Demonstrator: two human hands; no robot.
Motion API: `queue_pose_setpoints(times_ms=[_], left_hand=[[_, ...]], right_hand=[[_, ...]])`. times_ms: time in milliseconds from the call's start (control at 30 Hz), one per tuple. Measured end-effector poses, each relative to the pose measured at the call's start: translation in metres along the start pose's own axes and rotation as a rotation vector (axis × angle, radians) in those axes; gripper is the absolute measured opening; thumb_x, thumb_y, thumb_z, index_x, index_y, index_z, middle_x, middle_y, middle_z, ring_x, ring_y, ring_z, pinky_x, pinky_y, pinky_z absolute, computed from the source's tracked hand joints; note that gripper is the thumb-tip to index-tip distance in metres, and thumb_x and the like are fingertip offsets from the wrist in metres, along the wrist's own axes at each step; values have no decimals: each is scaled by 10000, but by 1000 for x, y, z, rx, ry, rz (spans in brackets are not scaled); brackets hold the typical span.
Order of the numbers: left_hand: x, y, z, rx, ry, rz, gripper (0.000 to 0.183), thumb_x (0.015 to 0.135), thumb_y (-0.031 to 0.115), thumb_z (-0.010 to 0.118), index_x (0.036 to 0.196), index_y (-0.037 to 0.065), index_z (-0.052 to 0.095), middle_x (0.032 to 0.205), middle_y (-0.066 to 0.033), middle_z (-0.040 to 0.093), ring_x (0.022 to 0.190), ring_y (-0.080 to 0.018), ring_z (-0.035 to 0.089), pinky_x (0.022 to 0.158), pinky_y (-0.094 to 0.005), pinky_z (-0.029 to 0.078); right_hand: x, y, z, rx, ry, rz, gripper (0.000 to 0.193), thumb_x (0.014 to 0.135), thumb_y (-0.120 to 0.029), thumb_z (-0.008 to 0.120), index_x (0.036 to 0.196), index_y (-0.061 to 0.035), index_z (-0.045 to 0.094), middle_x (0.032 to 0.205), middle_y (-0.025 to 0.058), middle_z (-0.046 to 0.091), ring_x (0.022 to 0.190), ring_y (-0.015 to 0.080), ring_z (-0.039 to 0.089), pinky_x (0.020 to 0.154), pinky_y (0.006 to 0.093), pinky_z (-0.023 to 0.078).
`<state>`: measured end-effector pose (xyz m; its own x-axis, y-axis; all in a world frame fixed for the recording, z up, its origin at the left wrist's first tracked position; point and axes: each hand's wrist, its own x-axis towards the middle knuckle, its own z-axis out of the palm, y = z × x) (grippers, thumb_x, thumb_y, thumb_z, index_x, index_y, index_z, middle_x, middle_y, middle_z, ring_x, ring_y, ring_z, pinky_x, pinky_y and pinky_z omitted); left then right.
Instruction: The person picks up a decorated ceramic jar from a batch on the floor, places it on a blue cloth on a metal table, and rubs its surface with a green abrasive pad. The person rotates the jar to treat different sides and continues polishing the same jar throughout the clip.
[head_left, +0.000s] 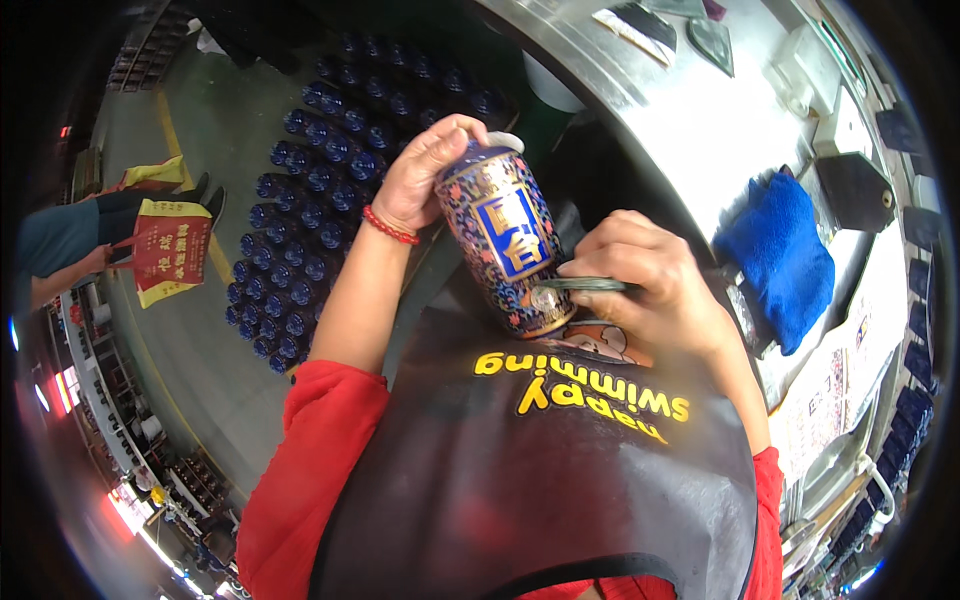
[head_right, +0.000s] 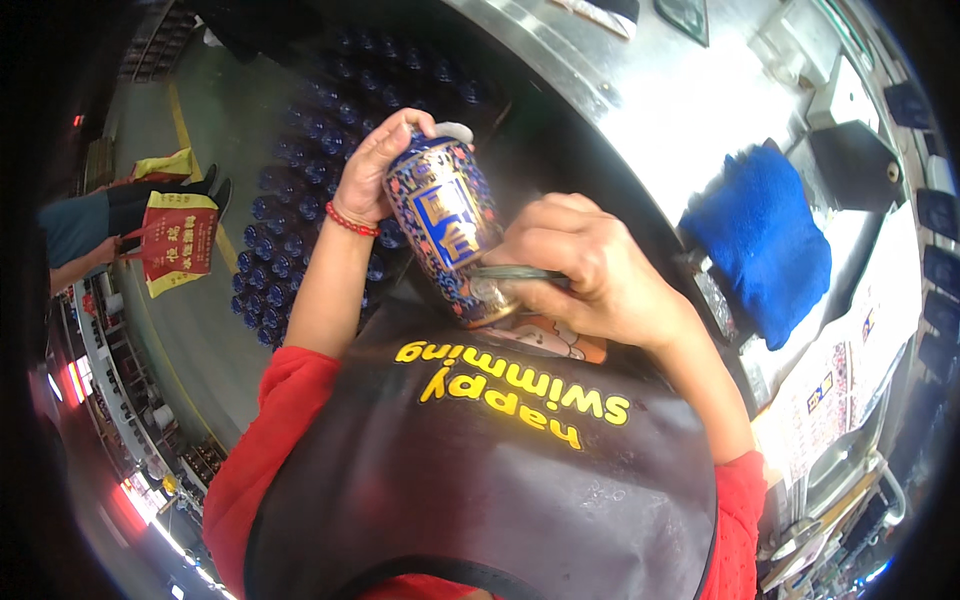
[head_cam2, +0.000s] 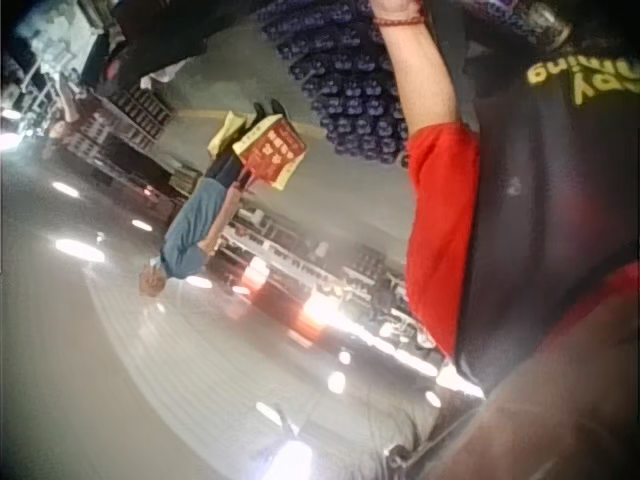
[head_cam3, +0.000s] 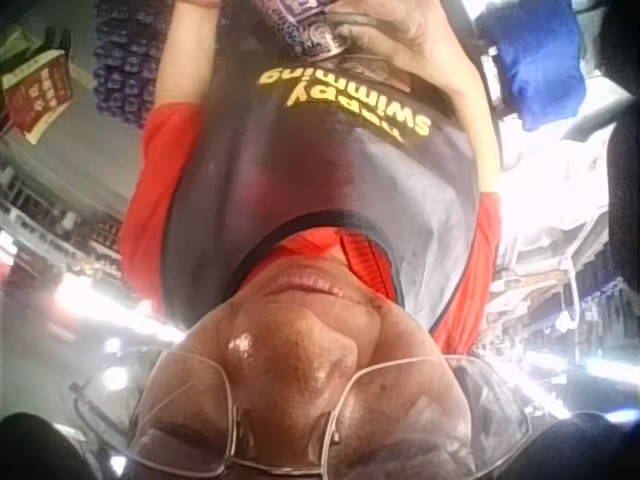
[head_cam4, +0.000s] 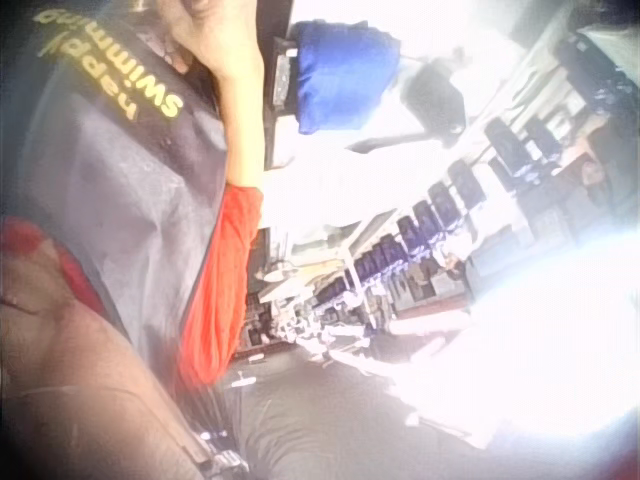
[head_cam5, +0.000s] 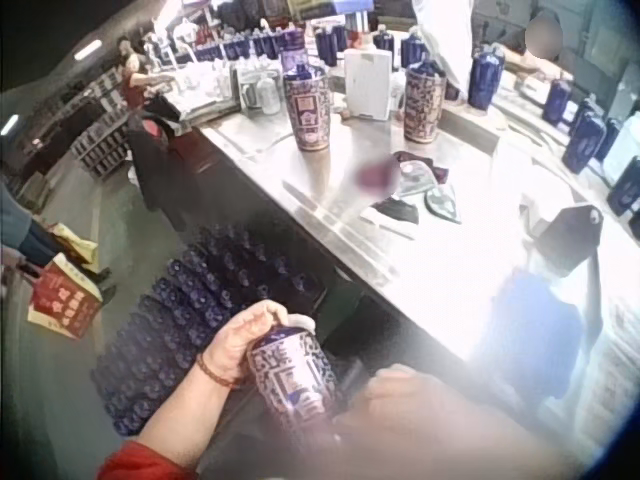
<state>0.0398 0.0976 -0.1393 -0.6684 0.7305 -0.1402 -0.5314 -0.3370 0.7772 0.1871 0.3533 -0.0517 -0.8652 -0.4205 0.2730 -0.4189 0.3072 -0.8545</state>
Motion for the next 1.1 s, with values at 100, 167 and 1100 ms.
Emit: queue_pose_setpoints(times_ms=[100,167,1100], left_hand=[[5,7,4,82,-62,14,369,994,381,654,1123,44,575,1208,-220,664,1045,-233,678,930,-358,556],[6,12,6,100,-104,-14,346,1013,381,627,1116,54,583,1151,-151,683,1011,-163,670,881,-302,551],[5,-3,-20,109,-116,3,359,976,396,658,1083,64,578,1232,-269,636,1162,-324,653,971,-455,564]], right_hand=[[25,9,7,140,-99,5,243,751,-42,771,985,-26,710,932,152,697,900,349,670,820,425,528],[48,13,9,28,55,2,230,760,-38,762,979,-24,692,869,131,658,818,356,651,753,421,529],[-3,16,16,-105,-29,-96,306,729,-91,806,1030,-93,750,1012,59,640,894,263,575,852,405,430]])
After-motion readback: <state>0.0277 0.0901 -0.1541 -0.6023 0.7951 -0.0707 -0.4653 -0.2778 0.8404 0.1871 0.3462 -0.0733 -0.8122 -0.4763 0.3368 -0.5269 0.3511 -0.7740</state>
